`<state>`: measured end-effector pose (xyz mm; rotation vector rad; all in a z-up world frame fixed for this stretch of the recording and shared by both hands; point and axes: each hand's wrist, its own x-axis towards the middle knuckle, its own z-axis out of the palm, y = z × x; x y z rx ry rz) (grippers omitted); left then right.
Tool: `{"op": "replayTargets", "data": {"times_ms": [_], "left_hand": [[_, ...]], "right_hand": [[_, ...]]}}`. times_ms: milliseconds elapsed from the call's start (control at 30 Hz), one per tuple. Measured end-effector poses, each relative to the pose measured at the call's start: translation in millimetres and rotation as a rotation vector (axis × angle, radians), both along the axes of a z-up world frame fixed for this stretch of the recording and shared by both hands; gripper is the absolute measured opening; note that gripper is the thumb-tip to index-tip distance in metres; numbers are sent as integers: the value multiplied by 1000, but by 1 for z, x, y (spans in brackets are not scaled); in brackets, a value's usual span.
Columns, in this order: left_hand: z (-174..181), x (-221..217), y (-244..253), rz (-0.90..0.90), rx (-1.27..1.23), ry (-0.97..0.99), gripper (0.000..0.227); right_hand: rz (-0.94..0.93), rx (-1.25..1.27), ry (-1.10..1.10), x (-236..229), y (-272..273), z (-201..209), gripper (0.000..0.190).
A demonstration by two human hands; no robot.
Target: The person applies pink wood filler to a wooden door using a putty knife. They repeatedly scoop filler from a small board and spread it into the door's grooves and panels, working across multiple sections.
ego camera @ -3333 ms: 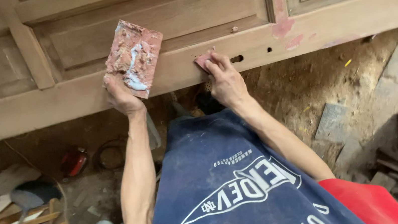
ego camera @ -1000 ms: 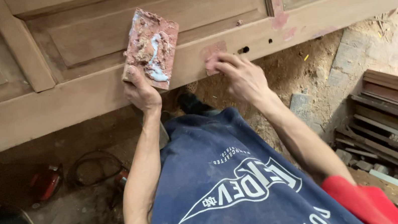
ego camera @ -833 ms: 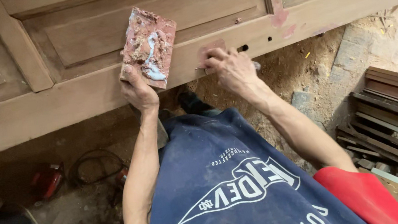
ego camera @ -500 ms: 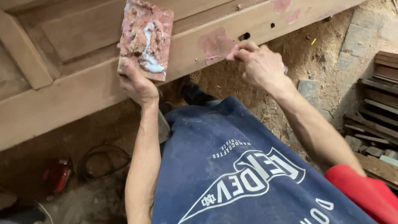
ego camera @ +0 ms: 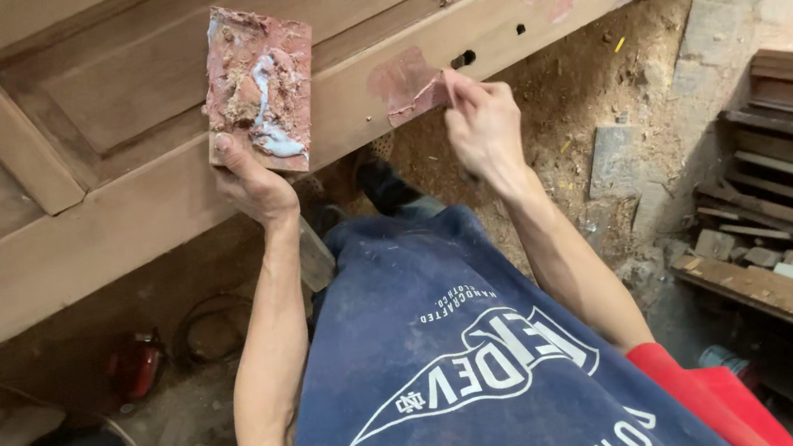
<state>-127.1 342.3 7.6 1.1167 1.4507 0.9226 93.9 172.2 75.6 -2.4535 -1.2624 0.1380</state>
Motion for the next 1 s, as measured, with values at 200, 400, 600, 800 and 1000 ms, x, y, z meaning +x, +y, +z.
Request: {"op": "replayTargets", "data": {"times_ms": [200, 400, 600, 800, 1000], "left_hand": [[-2, 2, -1, -2, 68, 10, 72], [0, 3, -4, -37, 14, 16, 70], [1, 0, 0, -61, 51, -24, 73], [-3, 2, -3, -35, 33, -113, 73], [-2, 0, -2, -39, 45, -17, 71]], "right_hand": [[-590, -249, 942, -25, 62, 25, 29], [-346, -273, 715, -82, 70, 28, 16], [429, -200, 98, -37, 13, 9, 18], [-4, -66, 249, -13, -9, -21, 42], [-82, -305, 571, -4, 0, 5, 42]]}}
